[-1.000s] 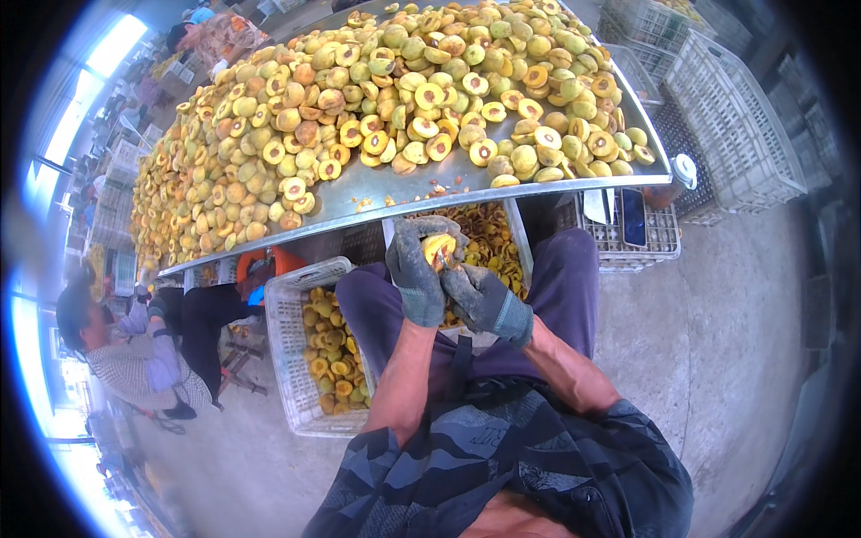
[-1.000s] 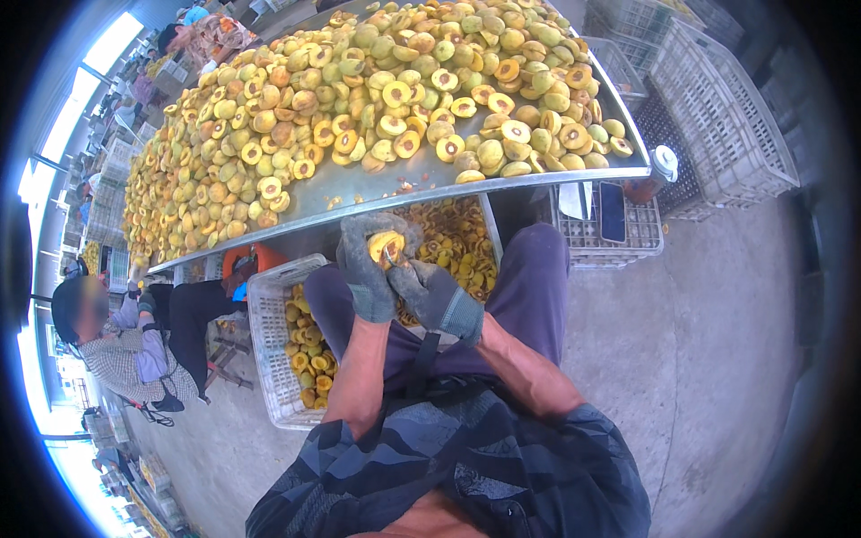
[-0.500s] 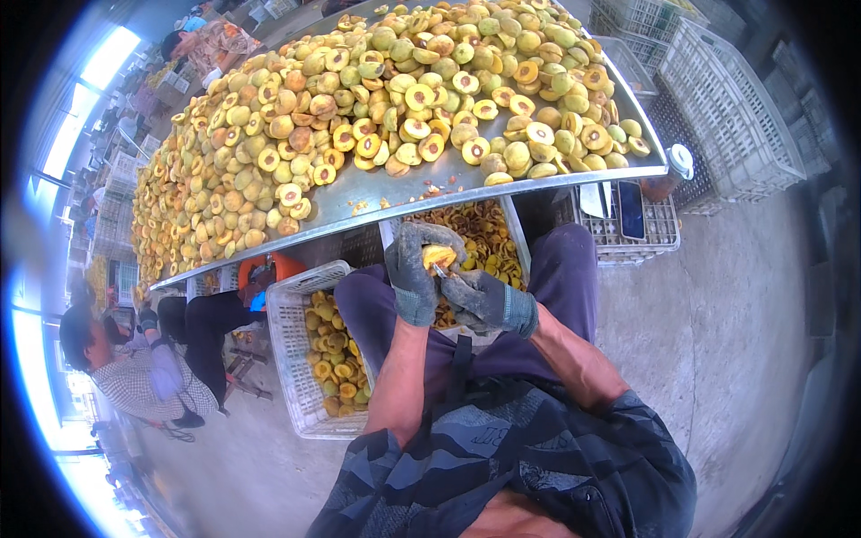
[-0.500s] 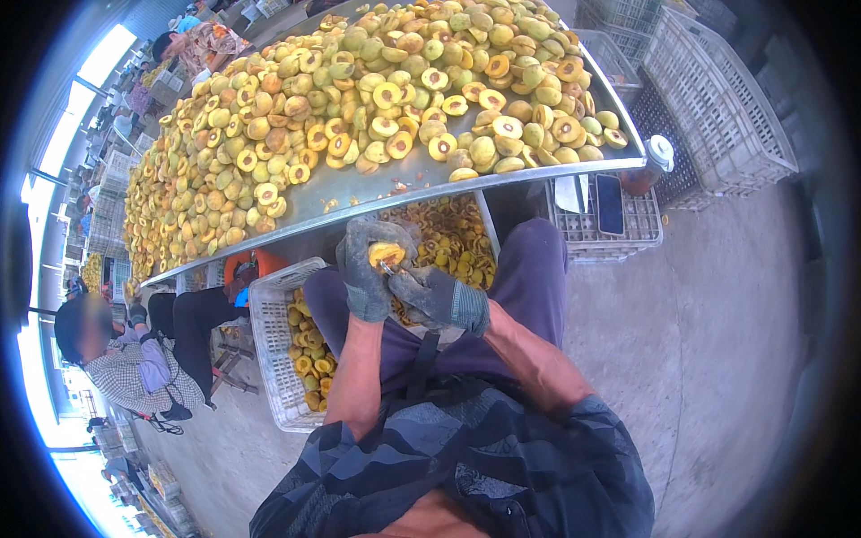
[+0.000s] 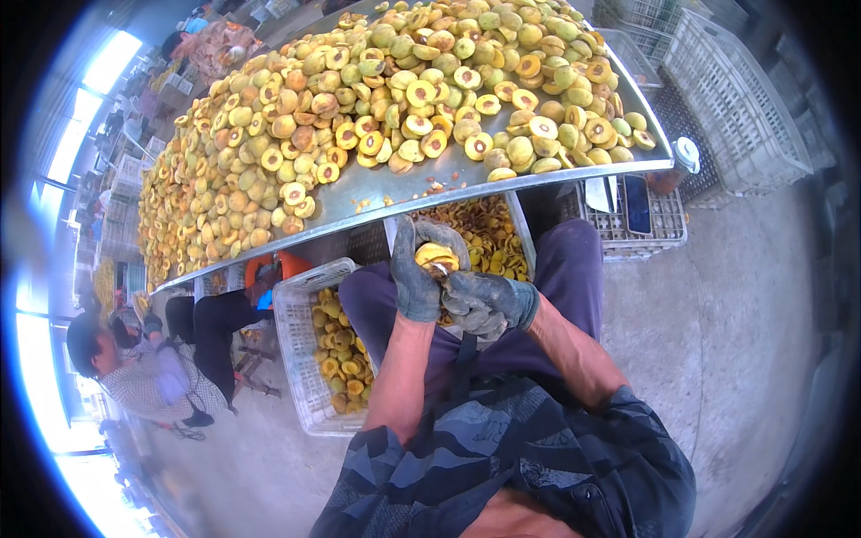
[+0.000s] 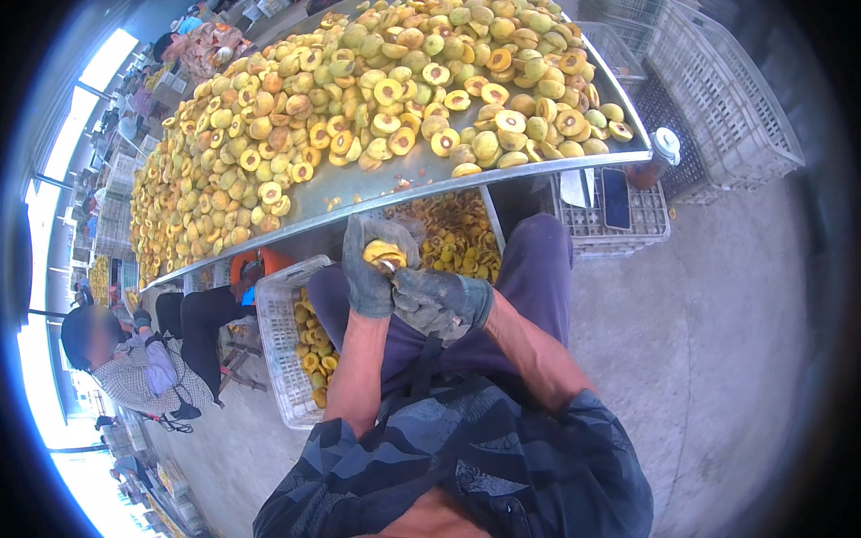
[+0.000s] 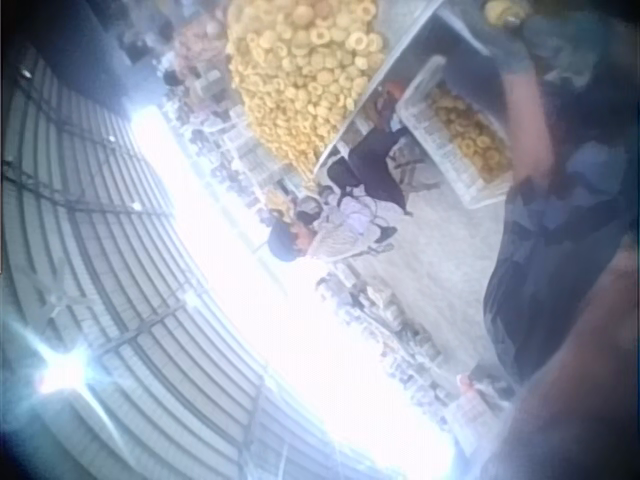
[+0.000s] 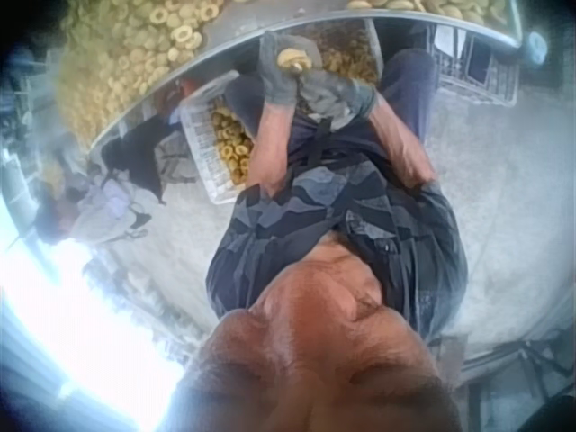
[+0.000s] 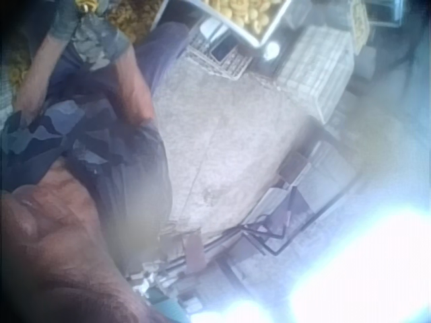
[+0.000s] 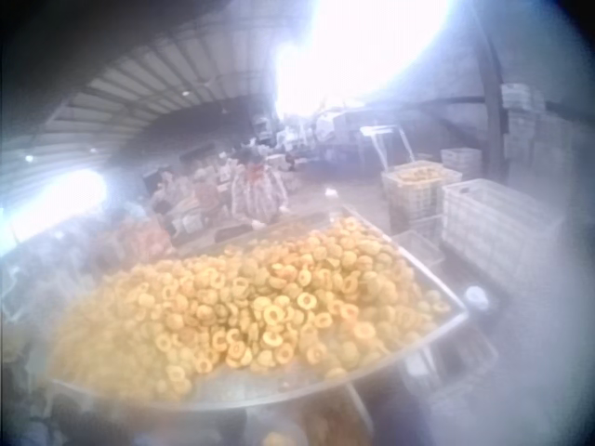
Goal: The person picks up fruit from a large metal tray, removes the pit from each piece using a handheld tool, and deposits the pitted fruit and pits into separate bins.
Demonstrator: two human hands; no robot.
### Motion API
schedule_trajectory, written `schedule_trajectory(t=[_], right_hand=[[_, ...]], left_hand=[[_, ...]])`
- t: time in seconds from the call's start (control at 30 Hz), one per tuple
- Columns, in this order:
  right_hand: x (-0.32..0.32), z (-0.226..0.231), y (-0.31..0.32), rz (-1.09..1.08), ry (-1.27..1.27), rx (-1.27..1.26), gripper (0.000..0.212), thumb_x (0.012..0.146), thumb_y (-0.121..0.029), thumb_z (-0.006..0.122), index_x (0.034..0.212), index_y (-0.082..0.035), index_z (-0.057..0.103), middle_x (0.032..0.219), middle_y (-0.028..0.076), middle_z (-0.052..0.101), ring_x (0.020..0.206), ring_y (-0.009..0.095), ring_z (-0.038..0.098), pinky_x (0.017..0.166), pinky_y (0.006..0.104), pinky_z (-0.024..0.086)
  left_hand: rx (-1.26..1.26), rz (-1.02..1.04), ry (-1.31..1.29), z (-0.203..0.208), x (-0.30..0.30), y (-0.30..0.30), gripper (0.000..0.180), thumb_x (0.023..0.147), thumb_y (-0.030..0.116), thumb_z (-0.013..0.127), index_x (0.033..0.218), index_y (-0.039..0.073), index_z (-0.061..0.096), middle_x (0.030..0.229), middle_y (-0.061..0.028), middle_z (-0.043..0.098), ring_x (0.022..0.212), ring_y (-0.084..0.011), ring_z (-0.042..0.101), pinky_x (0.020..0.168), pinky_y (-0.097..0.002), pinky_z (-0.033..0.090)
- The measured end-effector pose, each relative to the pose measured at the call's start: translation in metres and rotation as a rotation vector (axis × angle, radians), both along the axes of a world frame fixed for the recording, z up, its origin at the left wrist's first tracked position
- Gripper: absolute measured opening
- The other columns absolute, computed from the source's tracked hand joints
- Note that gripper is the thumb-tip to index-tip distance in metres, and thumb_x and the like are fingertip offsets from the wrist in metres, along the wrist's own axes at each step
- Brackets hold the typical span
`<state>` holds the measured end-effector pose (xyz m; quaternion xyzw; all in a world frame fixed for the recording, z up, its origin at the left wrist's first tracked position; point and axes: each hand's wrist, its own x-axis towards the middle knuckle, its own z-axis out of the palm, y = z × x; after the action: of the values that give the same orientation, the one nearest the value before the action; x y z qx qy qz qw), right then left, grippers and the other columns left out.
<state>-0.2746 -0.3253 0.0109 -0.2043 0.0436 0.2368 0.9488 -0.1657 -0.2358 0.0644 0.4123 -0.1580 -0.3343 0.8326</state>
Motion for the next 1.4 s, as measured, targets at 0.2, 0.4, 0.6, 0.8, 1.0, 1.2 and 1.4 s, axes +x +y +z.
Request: schedule_trajectory(t=[0.2,0.4,0.6,0.8,1.0,1.2,1.4], right_hand=[[0.004,0.004,-0.001,-0.049,-0.017,0.079,0.04,0.101,-0.047,0.049,0.078,-0.014,0.049,0.063,-0.004,0.041,0.039,0.004,0.034,0.029,0.0203,0.027],[0.01,-0.026,0.002,-0.119,0.058,-0.196,0.05,0.097,-0.06,0.048,0.077,-0.015,0.046,0.055,-0.005,0.031,0.042,0.006,0.028,0.036,0.0222,0.023],[0.022,-0.038,0.008,-0.21,0.184,-0.324,0.043,0.099,-0.053,0.05,0.08,-0.015,0.051,0.06,-0.005,0.037,0.044,0.007,0.032,0.038,0.0223,0.025],[0.026,-0.049,0.003,-0.187,0.27,-0.369,0.044,0.099,-0.052,0.052,0.085,-0.01,0.054,0.06,-0.002,0.044,0.043,0.007,0.038,0.037,0.0229,0.031],[0.022,-0.052,-0.004,-0.211,0.31,-0.492,0.044,0.102,-0.049,0.046,0.084,-0.01,0.054,0.059,-0.001,0.046,0.042,0.008,0.038,0.038,0.0229,0.032],[0.025,-0.048,0.004,-0.194,0.355,-0.497,0.039,0.102,-0.045,0.048,0.085,-0.011,0.055,0.058,-0.002,0.046,0.042,0.007,0.04,0.04,0.0222,0.034],[0.018,-0.044,0.001,-0.332,0.247,-0.566,0.038,0.103,-0.044,0.048,0.087,-0.01,0.053,0.058,-0.002,0.049,0.042,0.007,0.044,0.041,0.0215,0.036]], left_hand=[[0.249,0.492,-0.171,-0.021,0.033,0.025,0.048,0.101,0.039,0.039,0.078,0.004,0.061,0.075,-0.0136,0.063,0.068,-0.0241,0.061,0.066,-0.035,0.049],[1.13,0.732,-0.846,-0.062,0.132,0.228,0.045,0.1,0.04,0.049,0.094,0.0,0.069,0.086,-0.0112,0.07,0.078,-0.0294,0.065,0.073,-0.0392,0.051],[1.434,0.503,-1.115,-0.047,0.148,0.217,0.023,0.091,0.021,0.062,0.104,0.003,0.069,0.105,-0.0126,0.069,0.094,-0.0304,0.065,0.085,-0.0378,0.052],[1.128,0.322,-1.404,-0.065,0.18,0.03,0.043,0.084,0.028,0.069,0.123,0.008,0.063,0.121,-0.0148,0.065,0.113,-0.0326,0.06,0.1,-0.0405,0.046],[1.681,0.006,-1.231,-0.102,0.228,-0.084,0.069,0.079,0.047,0.072,0.139,0.02,0.05,0.127,-0.0194,0.058,0.12,-0.0348,0.057,0.099,-0.0439,0.047],[1.582,0.072,-1.307,-0.127,0.244,-0.076,0.071,0.071,0.047,0.079,0.128,0.012,0.058,0.116,-0.0203,0.064,0.108,-0.0355,0.063,0.092,-0.0436,0.052],[0.474,-0.031,-0.514,-0.074,0.195,-0.008,0.039,0.092,0.021,0.063,0.12,-0.005,0.058,0.098,-0.011,0.067,0.087,-0.0162,0.066,0.075,-0.0289,0.056]])
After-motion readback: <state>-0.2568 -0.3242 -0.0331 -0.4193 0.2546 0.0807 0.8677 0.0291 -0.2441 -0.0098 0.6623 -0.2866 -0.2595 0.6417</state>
